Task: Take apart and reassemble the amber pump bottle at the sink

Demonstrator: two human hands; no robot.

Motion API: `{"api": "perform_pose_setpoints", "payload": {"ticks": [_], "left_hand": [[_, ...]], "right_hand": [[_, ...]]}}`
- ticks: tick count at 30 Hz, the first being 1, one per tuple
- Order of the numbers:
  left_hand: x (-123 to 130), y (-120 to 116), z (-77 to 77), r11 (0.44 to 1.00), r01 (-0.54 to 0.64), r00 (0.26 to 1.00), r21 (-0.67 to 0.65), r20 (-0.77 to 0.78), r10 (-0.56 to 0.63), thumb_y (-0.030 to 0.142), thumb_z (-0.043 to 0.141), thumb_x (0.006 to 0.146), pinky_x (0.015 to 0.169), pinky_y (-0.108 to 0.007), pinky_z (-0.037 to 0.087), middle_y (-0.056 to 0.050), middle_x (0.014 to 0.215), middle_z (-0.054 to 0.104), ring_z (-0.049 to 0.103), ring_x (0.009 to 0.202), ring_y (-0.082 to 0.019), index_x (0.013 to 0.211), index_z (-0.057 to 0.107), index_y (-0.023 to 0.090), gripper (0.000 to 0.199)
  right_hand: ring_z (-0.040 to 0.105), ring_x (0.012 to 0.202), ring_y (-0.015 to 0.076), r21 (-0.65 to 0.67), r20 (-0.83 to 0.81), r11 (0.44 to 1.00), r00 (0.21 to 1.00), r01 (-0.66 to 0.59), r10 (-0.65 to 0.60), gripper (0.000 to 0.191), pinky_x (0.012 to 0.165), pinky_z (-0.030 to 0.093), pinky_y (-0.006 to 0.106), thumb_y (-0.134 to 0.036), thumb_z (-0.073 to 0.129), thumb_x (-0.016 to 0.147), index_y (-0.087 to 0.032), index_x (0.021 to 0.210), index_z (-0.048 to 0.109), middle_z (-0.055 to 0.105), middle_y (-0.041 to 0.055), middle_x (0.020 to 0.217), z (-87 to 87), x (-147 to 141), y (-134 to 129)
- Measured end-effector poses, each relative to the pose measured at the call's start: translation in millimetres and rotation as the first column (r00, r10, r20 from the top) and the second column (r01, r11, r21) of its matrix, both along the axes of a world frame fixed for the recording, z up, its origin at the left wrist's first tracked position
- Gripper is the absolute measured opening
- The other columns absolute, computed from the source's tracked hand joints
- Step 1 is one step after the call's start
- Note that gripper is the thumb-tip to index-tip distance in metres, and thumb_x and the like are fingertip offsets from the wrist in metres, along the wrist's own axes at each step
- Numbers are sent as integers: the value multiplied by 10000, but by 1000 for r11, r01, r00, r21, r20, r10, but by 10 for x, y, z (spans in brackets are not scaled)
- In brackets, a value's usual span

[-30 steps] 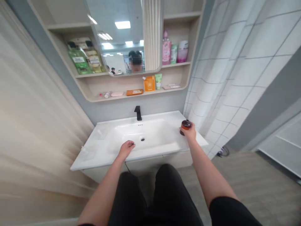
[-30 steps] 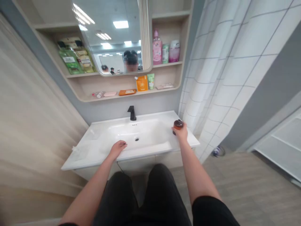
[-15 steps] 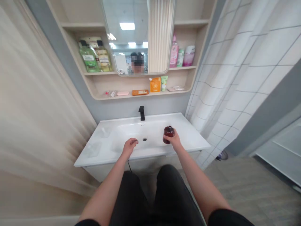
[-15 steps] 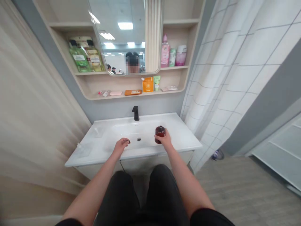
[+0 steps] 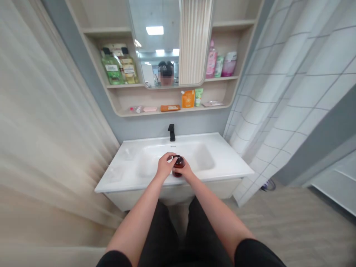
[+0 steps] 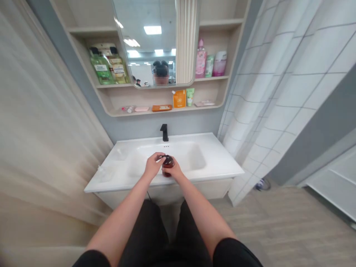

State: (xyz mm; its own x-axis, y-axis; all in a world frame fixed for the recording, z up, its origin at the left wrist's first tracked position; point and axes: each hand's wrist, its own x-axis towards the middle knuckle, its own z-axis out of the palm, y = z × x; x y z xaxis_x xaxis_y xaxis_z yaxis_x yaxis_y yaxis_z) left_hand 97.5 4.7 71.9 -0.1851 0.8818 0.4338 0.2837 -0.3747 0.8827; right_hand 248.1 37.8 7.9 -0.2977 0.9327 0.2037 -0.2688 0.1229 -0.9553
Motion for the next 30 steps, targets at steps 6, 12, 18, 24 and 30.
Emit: {"api": "perform_pose_setpoints", "payload": {"ticks": [6, 12, 18, 24, 30], "left_hand": [[37, 27, 61, 1000, 18, 999, -25, -31, -19, 335, 810, 924, 1100, -477, 629, -109, 1176, 858, 806, 1101, -275, 1076, 846, 234, 187], [42, 5, 40, 998, -24, 997, -52, -81, 19, 325, 828, 878, 1022, -443, 653, -85, 1053, 861, 808, 1000, -262, 1011, 851, 230, 164], [5, -89, 3, 999, -32, 991, -1, -133, 32, 239, 780, 870, 1051, -437, 658, -65, 1072, 856, 806, 1018, -234, 989, 827, 233, 128], [41, -172, 155, 998, -58, 936, 21, -348, 62, 217, 762, 928, 1060, -458, 657, -50, 1086, 859, 810, 1037, -252, 1023, 821, 255, 118], [-92, -103, 149, 992, 94, 936, -80, -331, -115, 99, 585, 993, 1249, -471, 572, -52, 1351, 837, 777, 1310, -245, 1213, 841, 265, 376]], "right_hand": [[741, 1062, 277, 47, 51, 998, 998, -46, 43, 767, 1022, 608, 451, -360, 994, 595, -271, 1288, 677, 783, 40, 1169, -80, 28, 23], [736, 1212, 300, 122, 67, 991, 997, -57, 50, 820, 1147, 572, 495, -356, 1015, 604, -279, 1351, 684, 780, 62, 1321, -168, 4, 34], [736, 1261, 318, 187, 90, 980, 994, -73, 57, 822, 1181, 566, 524, -358, 1004, 638, -277, 1388, 677, 781, 75, 1360, -195, 15, 73], [738, 1278, 328, 186, 83, 977, 992, -106, 92, 785, 1207, 553, 536, -372, 996, 683, -284, 1395, 677, 783, 77, 1367, -234, 21, 83], [761, 1190, 312, 108, 77, 989, 993, -96, 88, 871, 1154, 587, 523, -353, 1021, 616, -277, 1402, 657, 790, 66, 1298, -244, 9, 82]]}}
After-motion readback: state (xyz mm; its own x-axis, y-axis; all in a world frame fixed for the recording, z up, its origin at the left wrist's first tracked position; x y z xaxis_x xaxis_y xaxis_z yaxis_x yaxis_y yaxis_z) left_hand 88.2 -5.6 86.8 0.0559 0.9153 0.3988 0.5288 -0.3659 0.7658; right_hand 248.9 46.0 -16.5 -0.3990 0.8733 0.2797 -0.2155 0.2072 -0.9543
